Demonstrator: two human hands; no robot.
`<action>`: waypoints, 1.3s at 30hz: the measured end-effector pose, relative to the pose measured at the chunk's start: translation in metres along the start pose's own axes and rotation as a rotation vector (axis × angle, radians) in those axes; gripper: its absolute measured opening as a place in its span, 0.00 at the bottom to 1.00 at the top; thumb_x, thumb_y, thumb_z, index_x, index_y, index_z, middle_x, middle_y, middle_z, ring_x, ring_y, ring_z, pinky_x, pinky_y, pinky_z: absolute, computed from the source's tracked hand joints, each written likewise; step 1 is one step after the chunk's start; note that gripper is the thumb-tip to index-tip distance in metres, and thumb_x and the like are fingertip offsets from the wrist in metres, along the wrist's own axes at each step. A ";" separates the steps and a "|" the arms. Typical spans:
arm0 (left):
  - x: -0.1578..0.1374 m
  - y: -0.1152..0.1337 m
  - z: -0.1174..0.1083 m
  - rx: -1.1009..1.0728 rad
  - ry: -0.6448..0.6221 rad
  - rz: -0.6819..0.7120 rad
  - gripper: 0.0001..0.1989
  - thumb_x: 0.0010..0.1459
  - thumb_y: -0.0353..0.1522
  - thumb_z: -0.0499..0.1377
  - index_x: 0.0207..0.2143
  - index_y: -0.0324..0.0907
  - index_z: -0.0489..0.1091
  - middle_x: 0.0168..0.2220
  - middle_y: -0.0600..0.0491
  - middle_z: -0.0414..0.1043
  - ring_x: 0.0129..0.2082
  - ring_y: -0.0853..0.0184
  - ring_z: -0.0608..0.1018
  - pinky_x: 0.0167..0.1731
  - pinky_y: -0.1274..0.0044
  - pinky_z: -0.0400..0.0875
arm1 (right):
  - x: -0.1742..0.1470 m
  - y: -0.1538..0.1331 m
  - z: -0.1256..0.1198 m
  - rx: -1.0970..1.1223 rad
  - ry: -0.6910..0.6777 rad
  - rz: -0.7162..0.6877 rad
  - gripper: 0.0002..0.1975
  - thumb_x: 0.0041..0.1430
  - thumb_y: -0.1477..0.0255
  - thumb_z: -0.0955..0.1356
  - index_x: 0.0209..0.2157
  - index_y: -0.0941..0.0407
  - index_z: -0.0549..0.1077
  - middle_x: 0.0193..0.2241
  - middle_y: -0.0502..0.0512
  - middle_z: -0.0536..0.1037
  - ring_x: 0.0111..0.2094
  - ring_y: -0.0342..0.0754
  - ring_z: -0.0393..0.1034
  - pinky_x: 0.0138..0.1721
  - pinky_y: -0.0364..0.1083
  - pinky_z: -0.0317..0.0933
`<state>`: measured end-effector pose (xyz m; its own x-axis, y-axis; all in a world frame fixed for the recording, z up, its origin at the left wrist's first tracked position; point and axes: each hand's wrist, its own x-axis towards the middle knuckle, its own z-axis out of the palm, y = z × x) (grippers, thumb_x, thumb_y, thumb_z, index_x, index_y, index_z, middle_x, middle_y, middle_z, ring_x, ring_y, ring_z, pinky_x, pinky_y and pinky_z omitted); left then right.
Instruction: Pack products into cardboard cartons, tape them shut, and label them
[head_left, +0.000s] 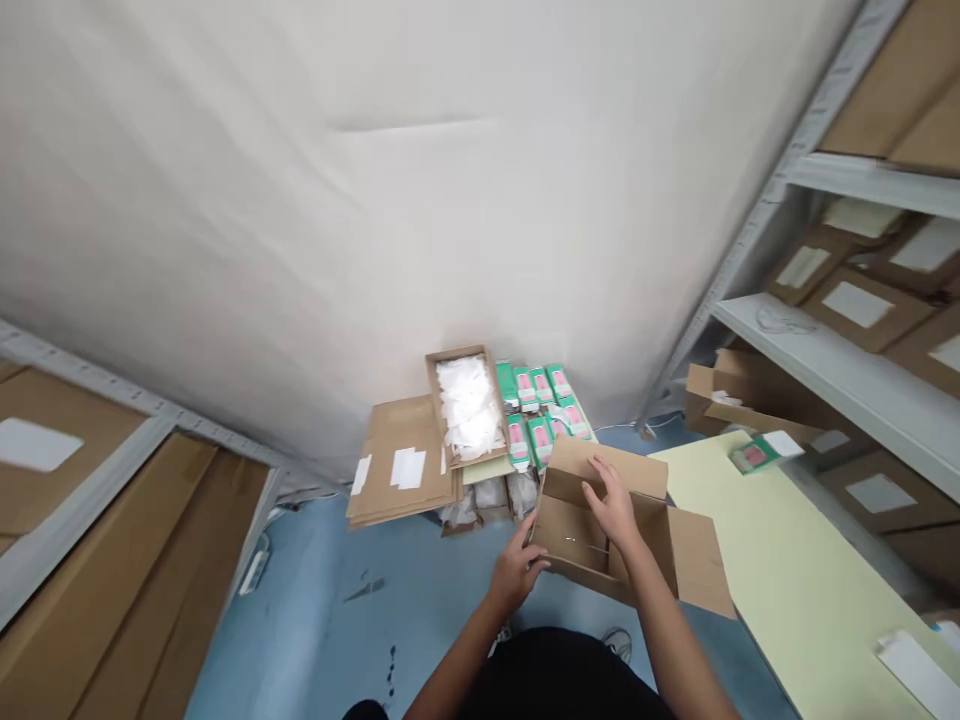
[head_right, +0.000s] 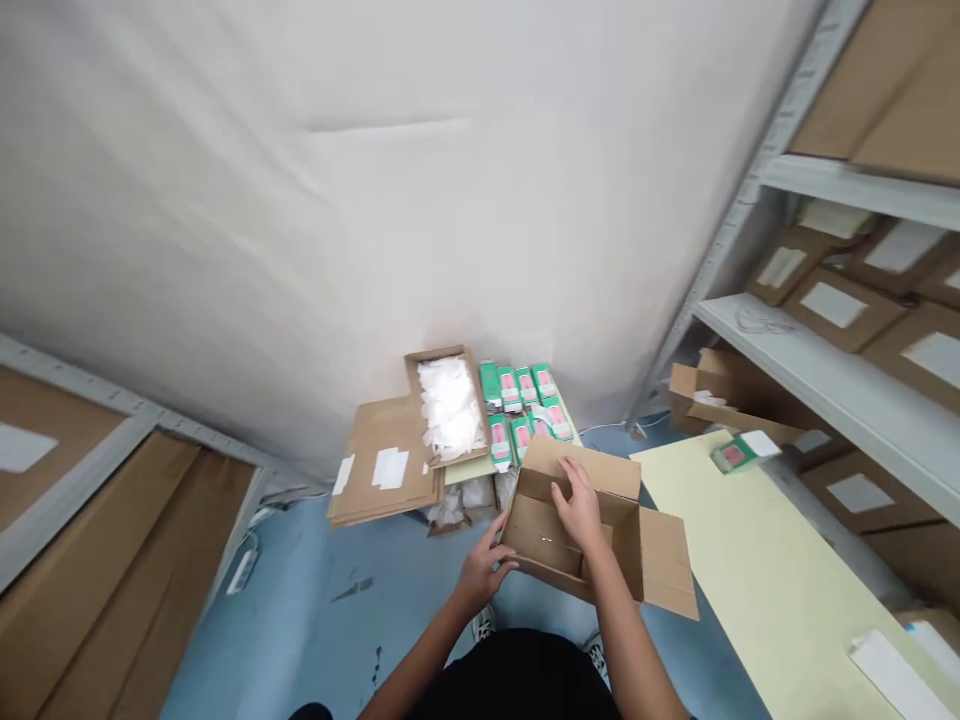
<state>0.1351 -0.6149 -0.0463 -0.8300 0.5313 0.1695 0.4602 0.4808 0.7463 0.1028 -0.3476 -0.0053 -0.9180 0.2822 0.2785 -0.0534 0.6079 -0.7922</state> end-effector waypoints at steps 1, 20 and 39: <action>-0.014 -0.012 -0.016 0.003 0.026 -0.021 0.06 0.60 0.29 0.63 0.38 0.46 0.81 0.73 0.48 0.55 0.60 0.55 0.77 0.56 0.64 0.76 | 0.003 -0.014 0.022 0.009 -0.041 -0.029 0.25 0.66 0.64 0.64 0.63 0.53 0.69 0.64 0.62 0.70 0.66 0.59 0.63 0.67 0.63 0.58; -0.120 -0.126 -0.136 0.062 0.268 -0.325 0.08 0.64 0.30 0.59 0.36 0.44 0.79 0.72 0.45 0.56 0.63 0.54 0.73 0.57 0.64 0.74 | 0.142 -0.095 0.258 -0.355 -0.461 0.042 0.35 0.59 0.70 0.70 0.68 0.56 0.63 0.72 0.68 0.54 0.68 0.63 0.60 0.64 0.55 0.60; -0.105 -0.119 -0.129 0.082 0.333 -0.355 0.06 0.63 0.29 0.61 0.35 0.45 0.79 0.72 0.45 0.56 0.62 0.53 0.74 0.57 0.62 0.75 | 0.227 -0.052 0.357 -0.420 -0.593 0.209 0.26 0.49 0.84 0.70 0.52 0.59 0.80 0.51 0.66 0.80 0.52 0.58 0.76 0.54 0.48 0.67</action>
<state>0.1272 -0.8180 -0.0702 -0.9896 0.0793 0.1204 0.1429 0.6522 0.7444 -0.2432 -0.5805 -0.0949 -0.9565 0.0484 -0.2877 0.1903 0.8509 -0.4896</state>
